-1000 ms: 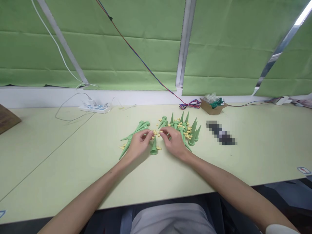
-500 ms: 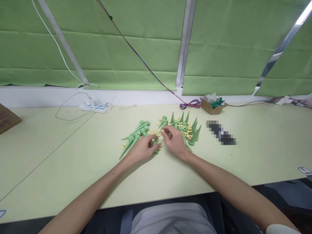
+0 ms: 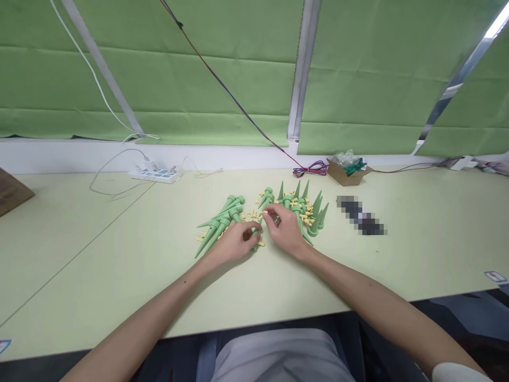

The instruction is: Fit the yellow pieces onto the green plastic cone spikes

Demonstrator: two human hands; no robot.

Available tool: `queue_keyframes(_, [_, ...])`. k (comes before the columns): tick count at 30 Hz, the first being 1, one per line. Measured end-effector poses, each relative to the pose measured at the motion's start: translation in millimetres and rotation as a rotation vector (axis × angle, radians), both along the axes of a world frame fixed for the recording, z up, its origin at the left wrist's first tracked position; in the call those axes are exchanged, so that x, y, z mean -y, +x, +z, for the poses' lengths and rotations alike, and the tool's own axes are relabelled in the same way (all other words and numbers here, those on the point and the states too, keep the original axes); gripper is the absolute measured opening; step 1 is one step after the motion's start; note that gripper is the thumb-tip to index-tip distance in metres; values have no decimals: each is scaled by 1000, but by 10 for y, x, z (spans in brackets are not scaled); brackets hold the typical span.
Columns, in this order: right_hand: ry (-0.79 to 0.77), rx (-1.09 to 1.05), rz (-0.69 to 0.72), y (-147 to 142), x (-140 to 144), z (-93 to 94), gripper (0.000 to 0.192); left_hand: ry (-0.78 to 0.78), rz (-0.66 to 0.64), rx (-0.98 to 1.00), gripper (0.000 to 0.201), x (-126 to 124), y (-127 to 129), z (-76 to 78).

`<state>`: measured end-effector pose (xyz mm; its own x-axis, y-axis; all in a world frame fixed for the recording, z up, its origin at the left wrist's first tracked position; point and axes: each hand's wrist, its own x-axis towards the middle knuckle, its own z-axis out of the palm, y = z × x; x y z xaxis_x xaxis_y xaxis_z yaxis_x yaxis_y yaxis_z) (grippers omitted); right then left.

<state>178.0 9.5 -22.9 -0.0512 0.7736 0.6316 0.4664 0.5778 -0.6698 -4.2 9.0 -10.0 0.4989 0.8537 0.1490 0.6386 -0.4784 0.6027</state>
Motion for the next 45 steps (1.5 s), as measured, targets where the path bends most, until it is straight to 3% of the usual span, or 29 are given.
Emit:
queue_keyframes(5, [-4, 2, 0, 2, 0, 3, 12, 31, 81, 57, 28, -6, 10, 23])
queue_keyframes(13, [4, 4, 45, -11, 23, 18, 11, 76, 317, 248, 38, -42, -11, 66])
queue_keyframes(17, [7, 16, 68, -13, 23, 8, 12, 71, 359, 321, 39, -39, -11, 64])
queue_keyframes(29, [-1, 34, 95, -21, 27, 4, 11, 2, 338, 468, 47, -43, 6, 18])
queue_keyframes(34, [-2, 26, 106, -21, 26, 4, 12, -149, 314, 601, 52, -66, 15, 18])
queue_keyframes(40, [-5, 43, 136, -13, 32, 2, 13, -245, 178, 674, 38, -71, 12, 66])
queue_keyframes(45, [8, 33, 156, -13, 30, 0, 14, -252, 180, 664, 39, -60, 10, 76])
